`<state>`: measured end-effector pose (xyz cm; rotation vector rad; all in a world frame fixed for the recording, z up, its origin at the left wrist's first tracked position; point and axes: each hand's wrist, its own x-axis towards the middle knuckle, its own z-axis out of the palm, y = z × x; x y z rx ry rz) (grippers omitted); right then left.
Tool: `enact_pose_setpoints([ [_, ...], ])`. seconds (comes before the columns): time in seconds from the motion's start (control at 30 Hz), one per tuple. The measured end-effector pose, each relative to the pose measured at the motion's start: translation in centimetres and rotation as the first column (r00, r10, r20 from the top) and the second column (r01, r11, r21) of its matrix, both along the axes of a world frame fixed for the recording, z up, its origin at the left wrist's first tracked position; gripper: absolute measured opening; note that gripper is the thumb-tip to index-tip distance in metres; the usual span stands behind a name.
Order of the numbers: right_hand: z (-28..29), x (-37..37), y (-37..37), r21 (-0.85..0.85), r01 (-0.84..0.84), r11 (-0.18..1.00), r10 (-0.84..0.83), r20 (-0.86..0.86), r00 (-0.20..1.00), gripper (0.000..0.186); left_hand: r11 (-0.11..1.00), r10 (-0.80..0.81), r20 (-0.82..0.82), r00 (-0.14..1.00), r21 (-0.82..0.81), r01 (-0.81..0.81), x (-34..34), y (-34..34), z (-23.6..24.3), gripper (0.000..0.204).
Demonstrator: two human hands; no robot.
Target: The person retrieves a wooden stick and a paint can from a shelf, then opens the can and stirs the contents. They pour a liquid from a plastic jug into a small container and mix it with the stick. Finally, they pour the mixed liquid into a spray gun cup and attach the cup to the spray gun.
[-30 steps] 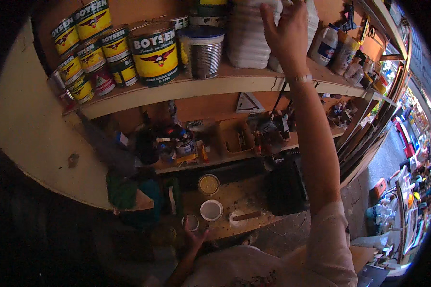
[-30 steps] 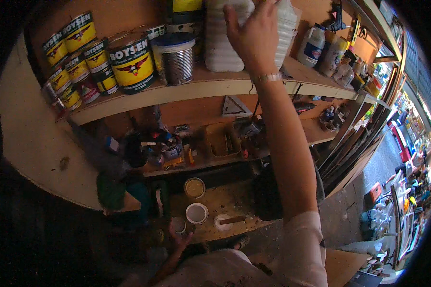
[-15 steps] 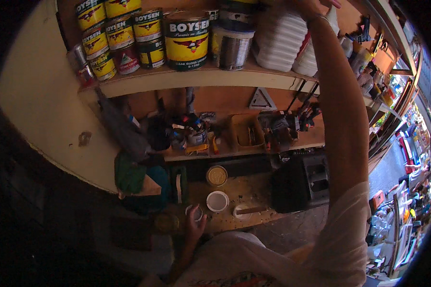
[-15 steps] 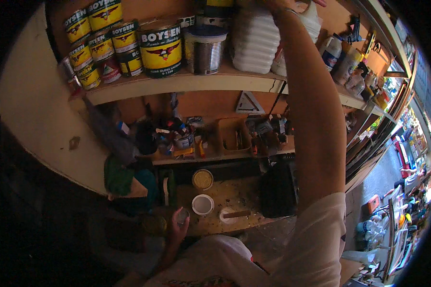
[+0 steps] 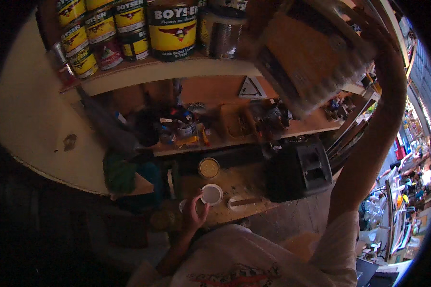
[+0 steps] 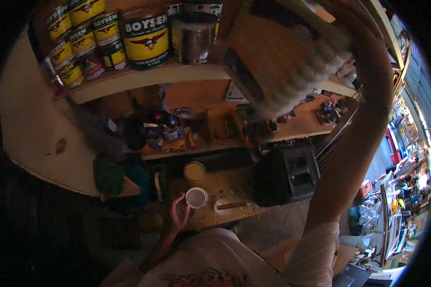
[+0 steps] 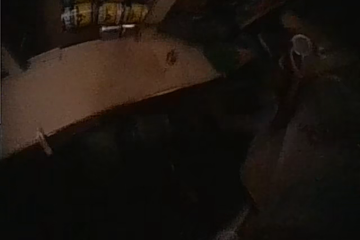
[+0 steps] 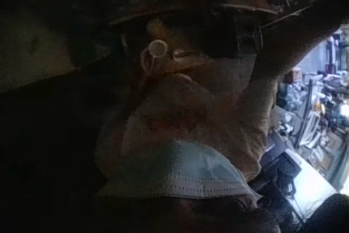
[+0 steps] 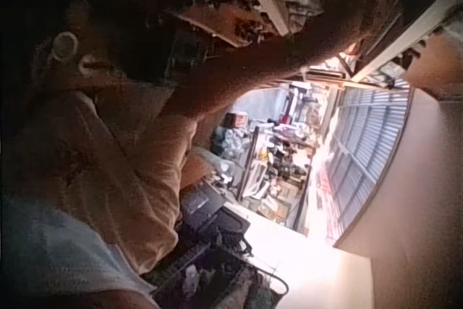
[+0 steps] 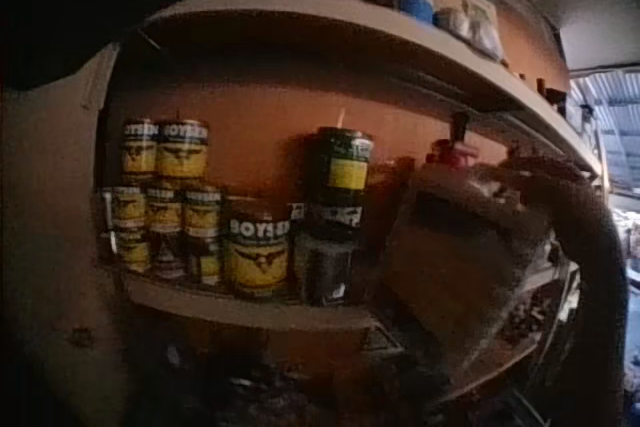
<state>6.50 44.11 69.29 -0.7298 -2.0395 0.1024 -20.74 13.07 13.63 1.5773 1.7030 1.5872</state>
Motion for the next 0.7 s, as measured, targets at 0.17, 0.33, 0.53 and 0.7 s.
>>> enact_pose_setpoints([
  [0.17, -5.7, 1.1, -7.0, -0.161, 0.188, 0.969, -0.192, -0.013, 0.981, 0.047, 0.987, -0.159, 0.213, 0.964, 0.068, 0.148, 2.3, 2.7, 5.4, 0.051],
  [0.33, -11.6, 0.4, -12.5, -0.329, 0.227, 0.917, -0.249, -0.024, 0.968, 0.045, 0.802, -0.592, 0.65, 0.476, 0.416, 0.428, 7.0, 8.5, 9.8, 0.069],
  [0.53, -20.4, -2.5, -20.0, -0.634, -0.135, 0.761, -0.107, -0.329, 0.938, 0.054, 0.735, -0.433, 0.812, -0.392, 0.57, 0.368, 7.9, 8.6, 7.8, 0.08],
  [0.7, -24.6, -2.3, -22.1, -0.829, -0.279, 0.485, -0.038, -0.339, 0.94, 0.057, 0.509, -0.623, 0.526, -0.579, 0.834, 0.211, 8.3, 5.9, 5.9, 0.061],
])
